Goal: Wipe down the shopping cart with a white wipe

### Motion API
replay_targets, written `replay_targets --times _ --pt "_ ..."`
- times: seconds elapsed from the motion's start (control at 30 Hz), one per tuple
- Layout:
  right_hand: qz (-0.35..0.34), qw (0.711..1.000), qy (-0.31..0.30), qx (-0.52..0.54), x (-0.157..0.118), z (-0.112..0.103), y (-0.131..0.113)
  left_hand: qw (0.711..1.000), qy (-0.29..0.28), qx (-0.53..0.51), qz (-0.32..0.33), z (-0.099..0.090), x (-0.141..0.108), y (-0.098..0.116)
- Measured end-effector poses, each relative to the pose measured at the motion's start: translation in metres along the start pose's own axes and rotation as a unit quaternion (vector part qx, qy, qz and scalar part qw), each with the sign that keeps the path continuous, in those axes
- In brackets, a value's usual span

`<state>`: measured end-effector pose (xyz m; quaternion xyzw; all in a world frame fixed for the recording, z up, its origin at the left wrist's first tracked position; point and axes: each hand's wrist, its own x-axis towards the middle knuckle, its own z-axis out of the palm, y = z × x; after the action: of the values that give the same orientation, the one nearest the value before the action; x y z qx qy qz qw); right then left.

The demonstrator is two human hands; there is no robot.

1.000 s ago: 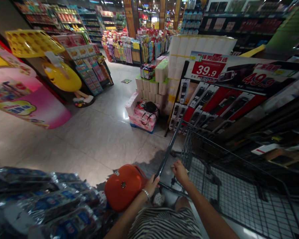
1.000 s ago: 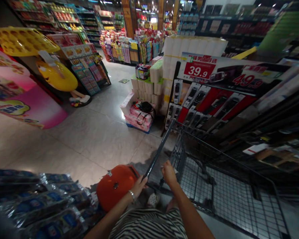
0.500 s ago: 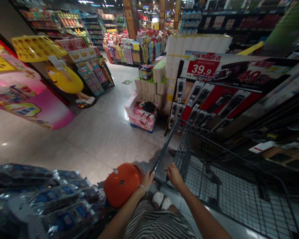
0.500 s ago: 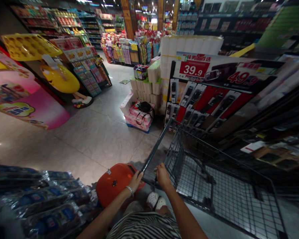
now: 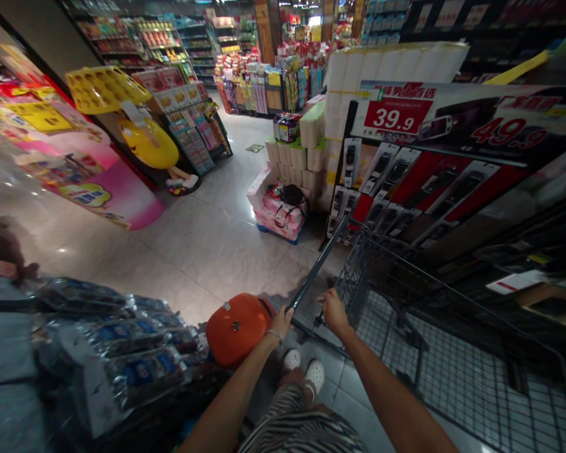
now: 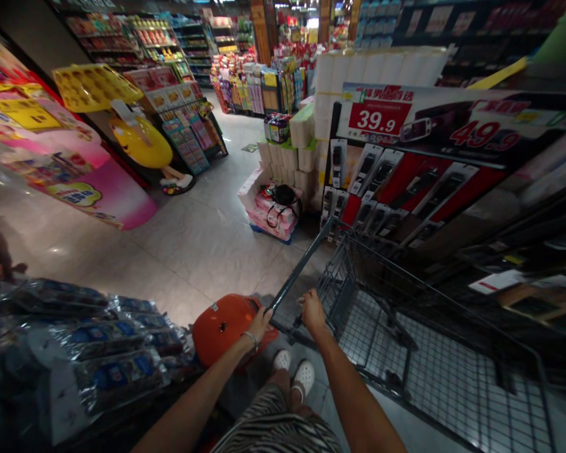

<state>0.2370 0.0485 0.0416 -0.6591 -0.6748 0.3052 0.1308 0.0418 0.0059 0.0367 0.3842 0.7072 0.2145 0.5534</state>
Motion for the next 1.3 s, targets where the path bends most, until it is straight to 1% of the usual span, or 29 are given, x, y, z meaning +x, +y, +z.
replay_targets --times 0.27,0.57,0.73,0.9,1.1,1.23,1.3 --pt "-0.021 0.999 0.008 0.024 -0.013 0.005 0.010 1.000 0.003 0.012 -0.006 0.008 -0.013 -0.010" --pt "-0.027 0.997 0.019 0.064 -0.044 0.011 0.016 1.000 -0.003 0.018 -0.005 0.015 -0.038 -0.031" --pt "-0.026 0.996 0.025 0.079 -0.056 0.012 0.019 1.000 -0.010 0.022 -0.004 0.019 -0.046 -0.038" --pt "-0.019 0.995 0.029 0.091 -0.065 0.013 0.021 0.998 -0.041 0.036 -0.011 0.021 -0.051 -0.039" --pt "-0.023 0.994 0.030 0.103 -0.087 0.010 0.018 0.991 -0.103 0.087 -0.015 0.018 -0.052 -0.039" --pt "-0.018 0.995 0.023 0.098 -0.099 0.006 0.017 0.978 -0.152 0.145 -0.009 0.012 -0.049 -0.032" --pt "-0.012 0.995 0.021 0.092 -0.099 0.003 0.018 0.972 -0.159 0.169 0.013 0.012 -0.047 -0.026"
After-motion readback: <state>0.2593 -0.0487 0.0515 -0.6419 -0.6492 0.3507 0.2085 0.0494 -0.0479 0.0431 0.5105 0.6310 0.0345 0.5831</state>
